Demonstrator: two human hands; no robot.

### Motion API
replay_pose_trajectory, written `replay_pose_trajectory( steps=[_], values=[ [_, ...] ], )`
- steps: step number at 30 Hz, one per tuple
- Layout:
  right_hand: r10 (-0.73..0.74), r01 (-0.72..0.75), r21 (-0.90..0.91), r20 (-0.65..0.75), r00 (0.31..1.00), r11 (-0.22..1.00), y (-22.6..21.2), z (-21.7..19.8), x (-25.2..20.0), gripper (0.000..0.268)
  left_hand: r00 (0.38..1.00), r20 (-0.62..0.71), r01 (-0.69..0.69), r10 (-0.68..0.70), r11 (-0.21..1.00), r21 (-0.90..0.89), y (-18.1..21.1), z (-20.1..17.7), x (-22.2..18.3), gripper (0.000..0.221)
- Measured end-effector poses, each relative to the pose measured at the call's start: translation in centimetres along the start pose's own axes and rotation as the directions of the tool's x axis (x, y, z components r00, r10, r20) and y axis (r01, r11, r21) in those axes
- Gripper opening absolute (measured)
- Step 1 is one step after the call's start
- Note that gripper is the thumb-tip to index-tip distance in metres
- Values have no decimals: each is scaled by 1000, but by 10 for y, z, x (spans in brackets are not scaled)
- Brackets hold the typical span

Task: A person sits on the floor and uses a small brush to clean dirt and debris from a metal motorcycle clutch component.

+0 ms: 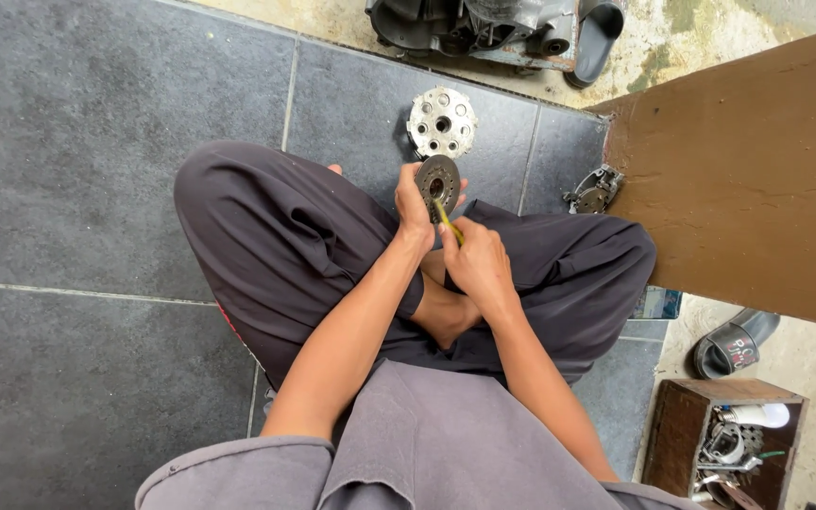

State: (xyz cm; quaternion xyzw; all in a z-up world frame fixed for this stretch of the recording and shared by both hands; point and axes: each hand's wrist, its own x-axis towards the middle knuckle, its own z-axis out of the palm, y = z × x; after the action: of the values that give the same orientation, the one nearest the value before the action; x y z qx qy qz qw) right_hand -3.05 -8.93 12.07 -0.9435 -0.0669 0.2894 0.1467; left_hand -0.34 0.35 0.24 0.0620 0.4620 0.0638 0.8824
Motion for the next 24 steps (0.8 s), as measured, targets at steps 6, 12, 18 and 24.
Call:
replay_pose_trajectory(
  steps=[6, 12, 18, 24],
  values=[
    [-4, 4, -2, -146, 989, 1000, -4, 0, 1, 34, 997, 44, -63, 59, 994, 87, 0, 4, 0, 35],
    [-38, 36, -26, -88, 995, 999, 4, -1, 3, 36, 999, 24, -41, 40, 997, 58, -2, 3, -4, 32],
    [-81, 80, -14, -92, 993, 997, 7, 9, 10, 36, 998, 20, -53, 52, 998, 44, 1, 1, -3, 35],
    [-88, 85, -21, -157, 984, 996, 1, 5, 7, 34, 998, 24, -66, 64, 996, 59, 1, 1, -3, 31]
  ],
)
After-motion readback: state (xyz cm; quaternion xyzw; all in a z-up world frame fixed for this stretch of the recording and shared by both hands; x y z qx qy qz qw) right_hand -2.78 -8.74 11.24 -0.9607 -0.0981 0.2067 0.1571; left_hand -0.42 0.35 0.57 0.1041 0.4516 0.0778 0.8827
